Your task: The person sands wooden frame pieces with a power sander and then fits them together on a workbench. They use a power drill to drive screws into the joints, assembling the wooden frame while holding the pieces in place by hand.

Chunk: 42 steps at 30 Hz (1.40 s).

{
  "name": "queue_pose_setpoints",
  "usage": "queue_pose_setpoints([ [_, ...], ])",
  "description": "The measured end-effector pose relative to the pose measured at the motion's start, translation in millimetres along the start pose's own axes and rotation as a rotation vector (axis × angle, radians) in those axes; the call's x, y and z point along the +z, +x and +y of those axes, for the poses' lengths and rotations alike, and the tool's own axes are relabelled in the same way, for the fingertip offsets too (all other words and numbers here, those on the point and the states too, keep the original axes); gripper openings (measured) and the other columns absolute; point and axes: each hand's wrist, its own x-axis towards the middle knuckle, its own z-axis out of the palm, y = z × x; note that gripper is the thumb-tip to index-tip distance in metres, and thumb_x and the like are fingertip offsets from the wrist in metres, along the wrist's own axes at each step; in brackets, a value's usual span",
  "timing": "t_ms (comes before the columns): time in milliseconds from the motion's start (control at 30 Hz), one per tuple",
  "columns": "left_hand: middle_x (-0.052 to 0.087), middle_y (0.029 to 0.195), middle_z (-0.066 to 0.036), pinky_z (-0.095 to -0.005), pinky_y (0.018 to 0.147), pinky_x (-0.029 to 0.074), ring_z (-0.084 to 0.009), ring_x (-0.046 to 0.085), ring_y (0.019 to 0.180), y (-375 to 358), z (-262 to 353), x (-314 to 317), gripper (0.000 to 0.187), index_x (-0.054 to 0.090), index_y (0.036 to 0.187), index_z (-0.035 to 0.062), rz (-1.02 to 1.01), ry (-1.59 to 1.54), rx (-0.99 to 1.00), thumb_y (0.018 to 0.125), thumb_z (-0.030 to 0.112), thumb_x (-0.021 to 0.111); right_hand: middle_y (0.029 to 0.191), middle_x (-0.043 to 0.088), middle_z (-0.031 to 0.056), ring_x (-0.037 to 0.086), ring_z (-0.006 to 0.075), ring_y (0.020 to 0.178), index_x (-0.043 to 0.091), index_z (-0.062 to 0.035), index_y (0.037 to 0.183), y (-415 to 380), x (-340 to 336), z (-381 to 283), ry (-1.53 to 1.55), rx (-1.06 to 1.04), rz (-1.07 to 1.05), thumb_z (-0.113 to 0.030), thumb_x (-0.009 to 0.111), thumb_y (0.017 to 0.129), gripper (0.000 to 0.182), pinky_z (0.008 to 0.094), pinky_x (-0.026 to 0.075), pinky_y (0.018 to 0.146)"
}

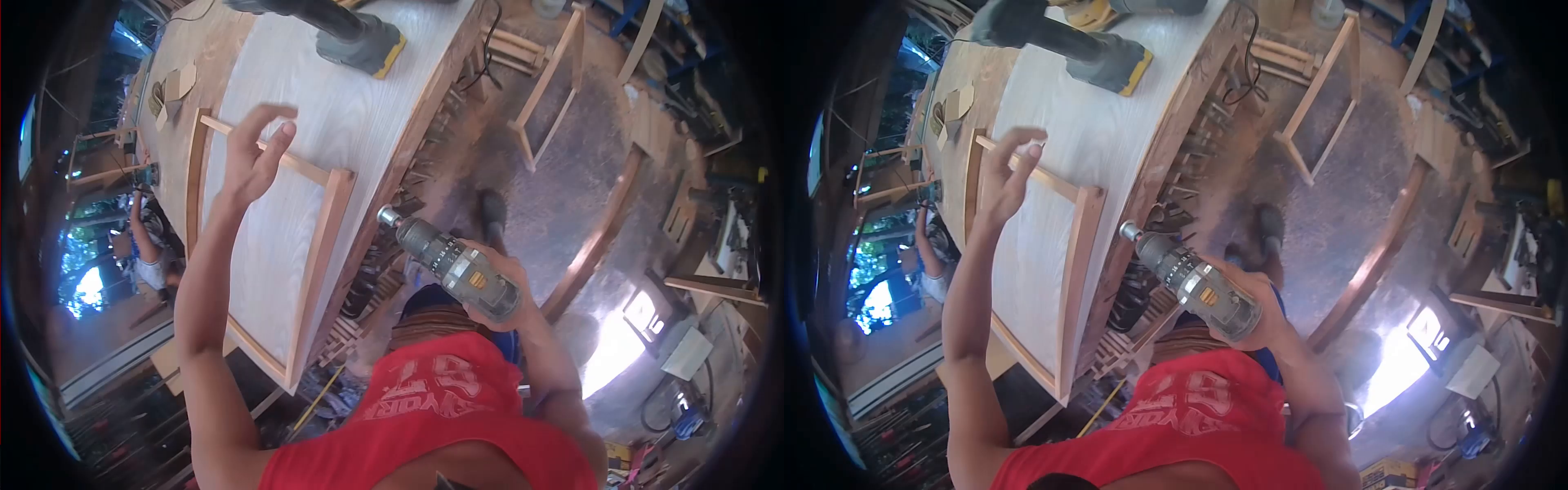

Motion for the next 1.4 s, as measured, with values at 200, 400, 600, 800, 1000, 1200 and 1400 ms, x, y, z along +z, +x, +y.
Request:
queue_pose_setpoints([
  [200, 0.056, 0.061, -0.006, -0.0403, 0.079, 0.046, -0.024, 0.057, 0.069, -29, -72, 76, 0.025, 0.067, 0.08, 0.0049, -0.03, 0.174, -0.049, 0.09, 0.028, 0.064, 0.105, 0.072, 0.0149, 0.07, 0.024, 0.09, 0.058, 0.005, 0.133, 6, 20, 70, 0.199, -0.111, 0.083, -0.007, 0.077, 0.07, 0.067, 0.0327, 0.053, 0.088],
  [400, 0.064, 0.101, -0.01, -0.0417, 0.09, 0.042, -0.0307, 0.054, 0.093, -39, -48, 87, 0.024, 0.067, 0.093, 0.009, 0.188, 0.235, 0.134, 0.075, 0.023, 0.058, 0.1, 0.071, 0.0146, 0.069, 0.026, 0.088, 0.065, 0.0045, 0.12, 18, 37, 89, 0.268, -0.135, 0.069, -0.006, 0.076, 0.073, 0.05, 0.036, 0.053, 0.09],
  [600, 0.062, 0.106, -0.009, -0.0404, 0.087, 0.042, -0.0287, 0.052, 0.094, -42, -52, 93, 0.03, 0.067, 0.096, 0.0103, 0.249, 0.183, 0.114, 0.07, 0.023, 0.057, 0.089, 0.072, 0.0112, 0.07, 0.0194, 0.081, 0.062, 0.0083, 0.124, 7, 38, 80, 0.285, -0.003, 0.112, -0.006, 0.077, 0.075, 0.053, 0.0333, 0.055, 0.084],
  [800, 0.057, 0.073, -0.002, -0.0378, 0.071, 0.036, -0.0229, 0.049, 0.069, -44, -56, 94, 0.011, 0.061, 0.072, 0.0123, 0.21, 0.142, 0.089, 0.069, 0.023, 0.057, 0.086, 0.072, 0.0092, 0.069, 0.0152, 0.073, 0.056, 0.0112, 0.131, 11, 40, 105, 0.263, -0.095, 0.035, -0.006, 0.075, 0.077, 0.06, 0.0289, 0.055, 0.074],
  [1000, 0.054, 0.067, -0.003, -0.0386, 0.069, 0.035, -0.0245, 0.048, 0.066, -44, -55, 93, 0.011, 0.056, 0.065, 0.0114, 0.197, 0.152, 0.12, 0.069, 0.021, 0.056, 0.103, 0.072, 0.0111, 0.068, 0.0155, 0.093, 0.057, 0.0017, 0.13, 11, 36, 96, 0.355, 0.086, 0.015, -0.013, 0.078, 0.085, 0.051, 0.0303, 0.055, 0.08],
  [1200, 0.049, 0.069, -0.009, -0.0407, 0.067, 0.035, -0.0288, 0.046, 0.066, -44, -56, 93, 0.017, 0.049, 0.066, 0.0071, 0.173, 0.178, 0.127, 0.07, 0.024, 0.053, 0.105, 0.07, 0.0148, 0.07, 0.0274, 0.09, 0.064, 0.0032, 0.117, 12, 36, 86, 0.07, 0.148, 0.099, -0.017, 0.075, 0.075, 0.048, 0.0367, 0.055, 0.081],
  [1400, 0.048, 0.067, -0.009, -0.0407, 0.064, 0.033, -0.0288, 0.044, 0.063, -42, -59, 93, 0.016, 0.048, 0.065, 0.0076, 0.161, 0.156, 0.144, 0.069, 0.023, 0.052, 0.102, 0.07, 0.0118, 0.071, 0.0162, 0.086, 0.056, 0.0032, 0.126, 27, 32, 77, -0.462, -0.191, -0.018, -0.019, 0.081, 0.079, 0.057, 0.0288, 0.058, 0.075],
])
